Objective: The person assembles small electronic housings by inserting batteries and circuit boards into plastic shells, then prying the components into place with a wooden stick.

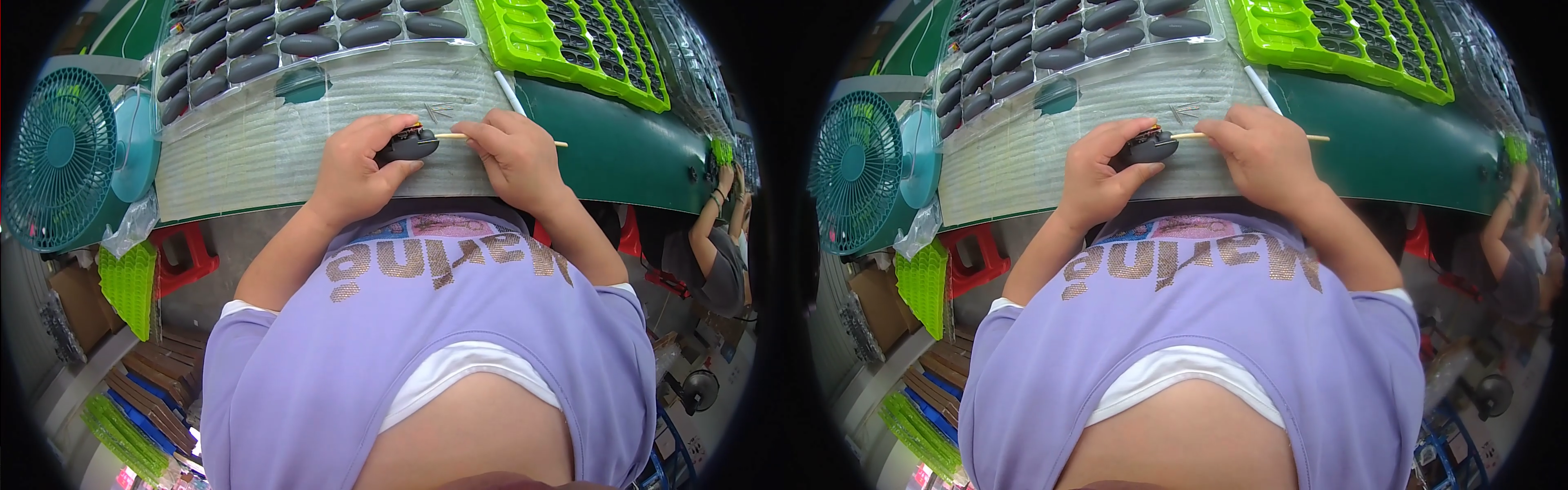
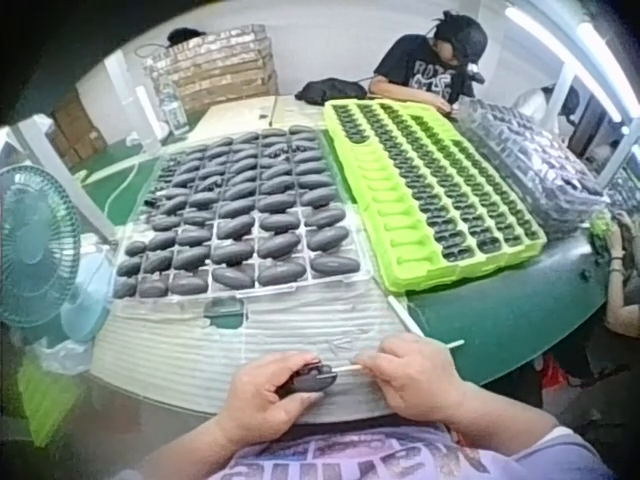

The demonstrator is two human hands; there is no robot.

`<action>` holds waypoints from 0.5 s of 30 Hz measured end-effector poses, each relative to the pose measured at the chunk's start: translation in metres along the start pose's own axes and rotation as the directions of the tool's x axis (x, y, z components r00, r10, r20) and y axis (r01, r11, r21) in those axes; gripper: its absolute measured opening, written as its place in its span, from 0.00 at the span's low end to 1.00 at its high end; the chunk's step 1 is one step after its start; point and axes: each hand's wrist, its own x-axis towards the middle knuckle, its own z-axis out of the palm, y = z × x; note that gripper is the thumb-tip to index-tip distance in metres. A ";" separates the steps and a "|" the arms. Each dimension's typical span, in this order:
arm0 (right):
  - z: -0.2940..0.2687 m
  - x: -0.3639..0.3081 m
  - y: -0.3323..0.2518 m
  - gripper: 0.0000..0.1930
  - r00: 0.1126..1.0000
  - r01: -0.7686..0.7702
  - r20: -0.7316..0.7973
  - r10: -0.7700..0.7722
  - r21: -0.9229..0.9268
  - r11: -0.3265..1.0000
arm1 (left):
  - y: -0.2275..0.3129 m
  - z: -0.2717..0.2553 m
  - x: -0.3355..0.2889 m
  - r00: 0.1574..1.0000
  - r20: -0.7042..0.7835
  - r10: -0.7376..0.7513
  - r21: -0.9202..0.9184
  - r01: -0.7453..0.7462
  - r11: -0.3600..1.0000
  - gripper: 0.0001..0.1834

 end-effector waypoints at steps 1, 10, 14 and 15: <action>0.002 -0.001 -0.002 0.06 0.999 -0.025 -0.032 0.025 -0.009 1.000 | 0.001 0.000 0.001 1.000 -0.002 0.004 0.010 -0.004 1.000 0.25; 0.011 -0.005 0.000 0.07 0.984 -0.024 -0.178 0.025 0.011 1.000 | 0.001 0.000 0.001 1.000 0.026 0.000 0.049 -0.001 0.999 0.26; 0.010 -0.005 -0.001 0.07 0.982 -0.018 -0.186 0.023 0.026 0.999 | 0.003 -0.001 0.002 0.999 0.032 -0.008 0.061 0.006 0.998 0.26; 0.010 -0.005 -0.001 0.07 0.982 -0.013 -0.189 0.018 0.024 1.000 | 0.003 0.000 0.002 0.999 0.033 -0.008 0.061 0.006 0.998 0.26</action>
